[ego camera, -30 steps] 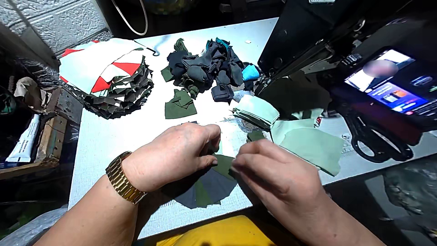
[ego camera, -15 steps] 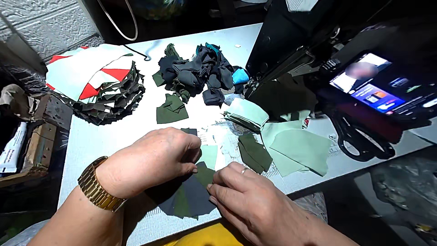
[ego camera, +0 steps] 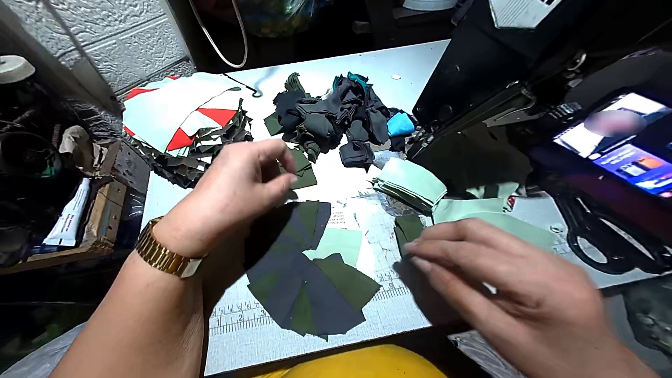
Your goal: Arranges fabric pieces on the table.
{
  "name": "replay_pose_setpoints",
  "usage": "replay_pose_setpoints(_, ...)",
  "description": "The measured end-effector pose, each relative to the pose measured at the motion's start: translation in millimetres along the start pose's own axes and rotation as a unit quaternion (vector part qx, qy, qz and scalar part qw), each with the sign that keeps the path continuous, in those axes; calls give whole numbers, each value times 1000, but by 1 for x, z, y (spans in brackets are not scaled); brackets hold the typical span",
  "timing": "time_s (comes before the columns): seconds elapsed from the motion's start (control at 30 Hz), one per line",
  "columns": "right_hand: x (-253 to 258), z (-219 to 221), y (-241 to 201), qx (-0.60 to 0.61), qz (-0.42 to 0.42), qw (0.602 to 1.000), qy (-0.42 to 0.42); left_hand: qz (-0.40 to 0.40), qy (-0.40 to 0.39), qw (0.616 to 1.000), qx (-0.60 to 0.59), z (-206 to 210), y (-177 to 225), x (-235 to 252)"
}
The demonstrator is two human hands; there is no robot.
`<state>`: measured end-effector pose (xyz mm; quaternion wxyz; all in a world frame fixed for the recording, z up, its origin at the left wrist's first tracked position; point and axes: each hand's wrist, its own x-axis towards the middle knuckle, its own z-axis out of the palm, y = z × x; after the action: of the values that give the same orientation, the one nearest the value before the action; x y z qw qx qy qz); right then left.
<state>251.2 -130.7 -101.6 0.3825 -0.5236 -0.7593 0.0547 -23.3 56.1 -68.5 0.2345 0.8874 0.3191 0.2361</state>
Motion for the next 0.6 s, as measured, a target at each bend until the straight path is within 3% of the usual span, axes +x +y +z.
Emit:
replay_pose_setpoints(0.07, 0, -7, 4, -13, 15, 999, 26, -35, 56, 997, 24, 2, -9, 3)
replay_pose_setpoints(0.17, -2, -13, 9, -23, 36, 998, 39, -32, 78, 996, 28, 12, -21, 7)
replay_pose_setpoints(0.6, -6, -16, 15, -40, 56, 996, 50, 7, -7, 994, 106, 22, -26, 11)
